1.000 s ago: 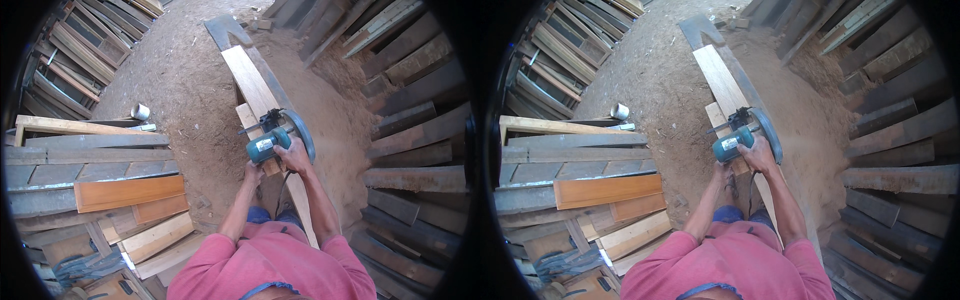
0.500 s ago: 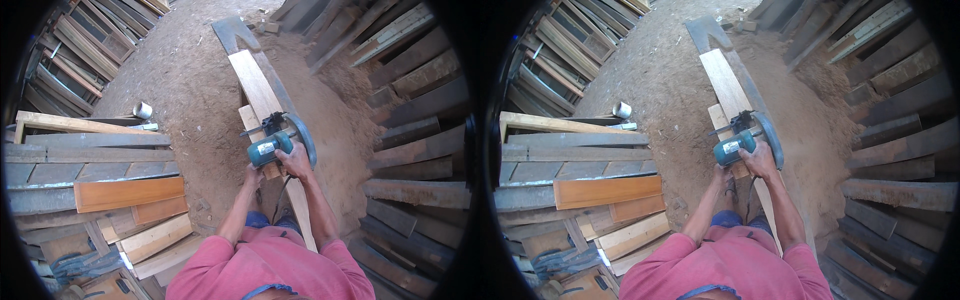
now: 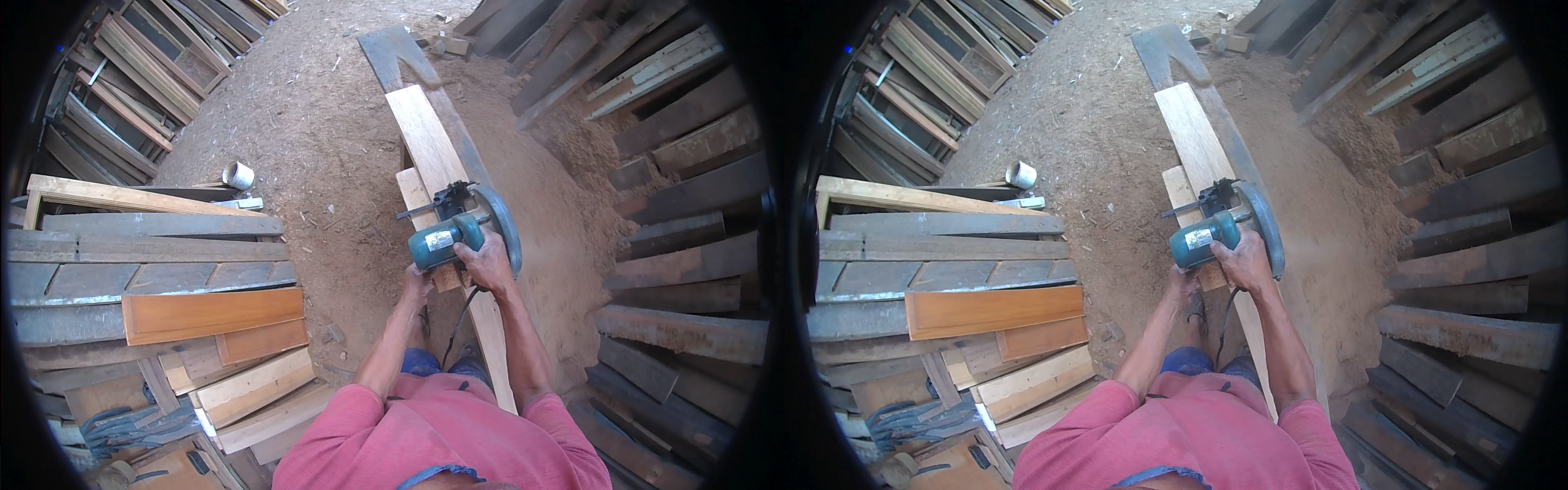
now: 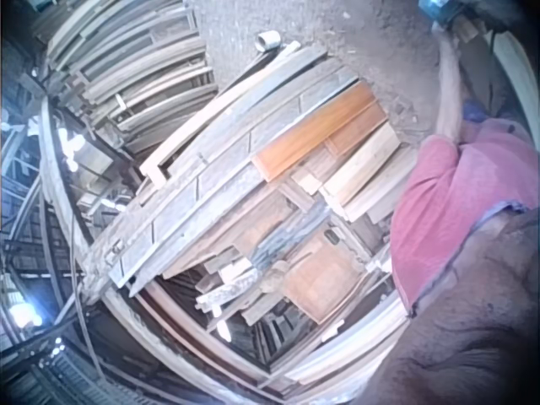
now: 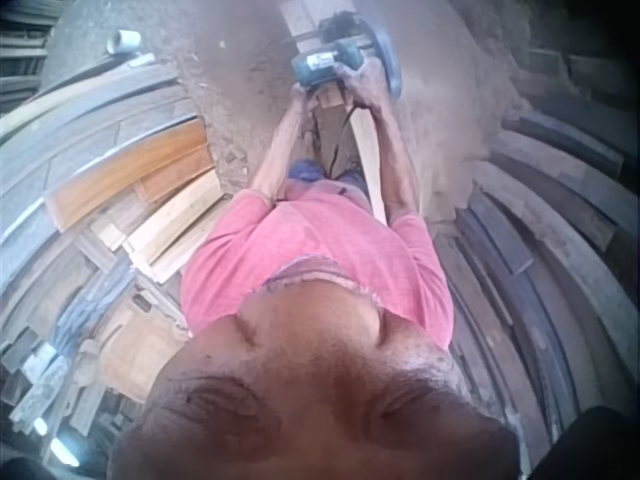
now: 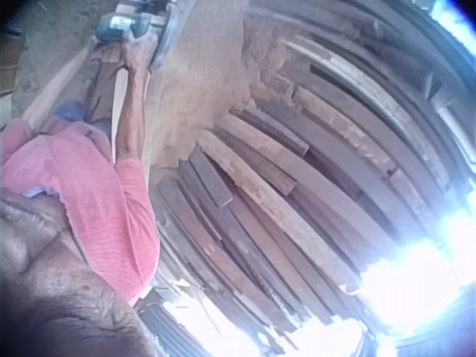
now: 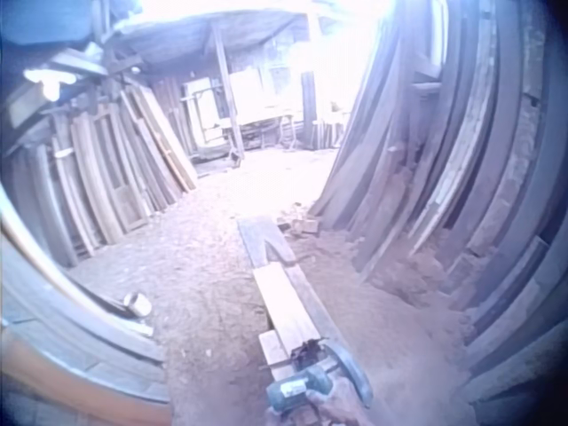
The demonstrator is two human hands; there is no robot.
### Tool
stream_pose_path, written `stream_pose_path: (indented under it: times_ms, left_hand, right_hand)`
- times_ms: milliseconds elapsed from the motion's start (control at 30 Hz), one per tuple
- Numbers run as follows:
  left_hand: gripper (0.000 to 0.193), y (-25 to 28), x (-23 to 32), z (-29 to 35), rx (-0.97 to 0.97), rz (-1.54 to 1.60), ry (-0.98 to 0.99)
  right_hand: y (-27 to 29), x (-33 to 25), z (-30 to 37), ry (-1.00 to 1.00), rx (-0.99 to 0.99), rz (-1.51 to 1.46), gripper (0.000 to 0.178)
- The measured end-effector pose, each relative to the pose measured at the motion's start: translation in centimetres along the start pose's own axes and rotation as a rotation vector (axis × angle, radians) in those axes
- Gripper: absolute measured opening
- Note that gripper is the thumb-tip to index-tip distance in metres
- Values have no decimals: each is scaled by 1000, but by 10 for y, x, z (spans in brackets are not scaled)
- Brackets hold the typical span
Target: The person uses a circular saw to cut a wooden plank resting on a workbench, holding the plank in place by hand and with a small wooden block while making a straight cut through the wood.
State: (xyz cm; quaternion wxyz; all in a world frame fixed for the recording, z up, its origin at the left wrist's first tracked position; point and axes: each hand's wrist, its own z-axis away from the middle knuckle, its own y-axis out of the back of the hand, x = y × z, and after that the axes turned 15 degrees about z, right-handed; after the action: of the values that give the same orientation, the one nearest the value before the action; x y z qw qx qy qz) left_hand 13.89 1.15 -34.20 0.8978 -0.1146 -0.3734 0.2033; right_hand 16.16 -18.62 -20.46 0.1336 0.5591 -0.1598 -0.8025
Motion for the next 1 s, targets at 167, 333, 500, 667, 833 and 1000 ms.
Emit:
stream_pose_path:
  times_ms: [167, 333, 500, 667, 833, 1000]
  left_hand:
    - [13, 10, 5, -15, -31, 84, 42]
    - [21, 11, 5, -25, -81, 64, -45]
    - [24, 0, 18, -27, -57, 35, -44]
    - [19, 5, 26, -40, -5, -132, -31]
    - [19, 3, 28, -53, -24, -41, -61]
    - [20, -10, 47, -52, -2, 103, 4]
  right_hand:
    - [2, -11, -9, -5, -2, 10, 32]
    - [0, -15, -18, 20, 6, 7, 30]
    - [-2, -17, -30, 33, 13, 29, 30]
    - [-5, -20, -41, 55, 33, 17, 30]
    - [-4, -27, -52, 46, 21, 3, 30]
    - [-4, -32, -63, 53, 39, -8, 30]
